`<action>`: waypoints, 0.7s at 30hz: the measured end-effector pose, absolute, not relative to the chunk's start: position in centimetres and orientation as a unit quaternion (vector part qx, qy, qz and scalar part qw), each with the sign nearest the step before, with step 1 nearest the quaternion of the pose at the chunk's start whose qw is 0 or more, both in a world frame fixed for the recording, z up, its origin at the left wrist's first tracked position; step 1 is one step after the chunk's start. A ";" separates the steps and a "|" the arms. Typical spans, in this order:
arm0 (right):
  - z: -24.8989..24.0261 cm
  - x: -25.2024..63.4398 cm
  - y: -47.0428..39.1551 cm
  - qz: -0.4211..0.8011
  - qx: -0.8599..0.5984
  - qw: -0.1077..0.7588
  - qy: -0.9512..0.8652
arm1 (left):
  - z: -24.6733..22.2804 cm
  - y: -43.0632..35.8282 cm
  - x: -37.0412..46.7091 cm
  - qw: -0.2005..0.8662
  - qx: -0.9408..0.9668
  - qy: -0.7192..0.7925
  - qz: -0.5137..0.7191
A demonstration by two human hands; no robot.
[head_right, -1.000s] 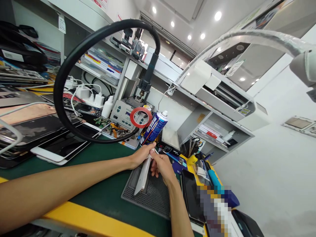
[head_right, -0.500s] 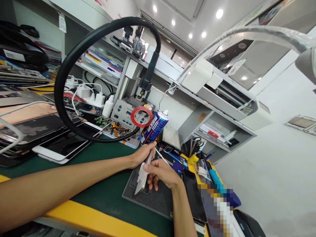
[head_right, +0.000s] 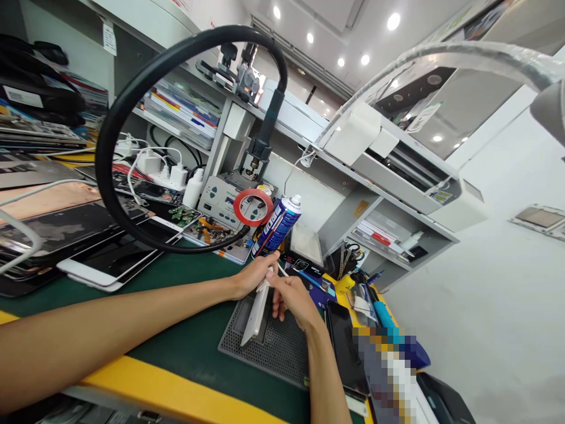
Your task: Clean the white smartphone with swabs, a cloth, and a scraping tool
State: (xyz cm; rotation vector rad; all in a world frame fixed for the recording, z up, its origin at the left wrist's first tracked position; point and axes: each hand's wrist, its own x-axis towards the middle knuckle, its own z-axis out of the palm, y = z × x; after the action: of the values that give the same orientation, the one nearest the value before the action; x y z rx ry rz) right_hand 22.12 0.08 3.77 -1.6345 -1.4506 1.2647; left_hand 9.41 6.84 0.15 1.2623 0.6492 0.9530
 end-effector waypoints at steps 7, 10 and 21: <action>5.1 22.5 -1.2 0.568 -0.528 0.196 -0.600 | 0.2 6.9 9.5 0.629 0.593 0.296 0.405; 5.1 22.5 -1.2 0.568 -0.521 0.185 -0.609 | 0.1 6.9 9.5 0.625 0.598 0.298 0.403; 3.6 21.6 0.5 0.469 -0.644 0.309 -0.520 | -0.2 6.9 9.4 0.645 0.589 0.294 0.388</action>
State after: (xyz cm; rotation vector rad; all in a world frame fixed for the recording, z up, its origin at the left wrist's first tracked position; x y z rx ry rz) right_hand 21.59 0.46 3.64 -1.7006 -1.3727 1.2400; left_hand 9.37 6.90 -0.17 1.3416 0.6687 0.8828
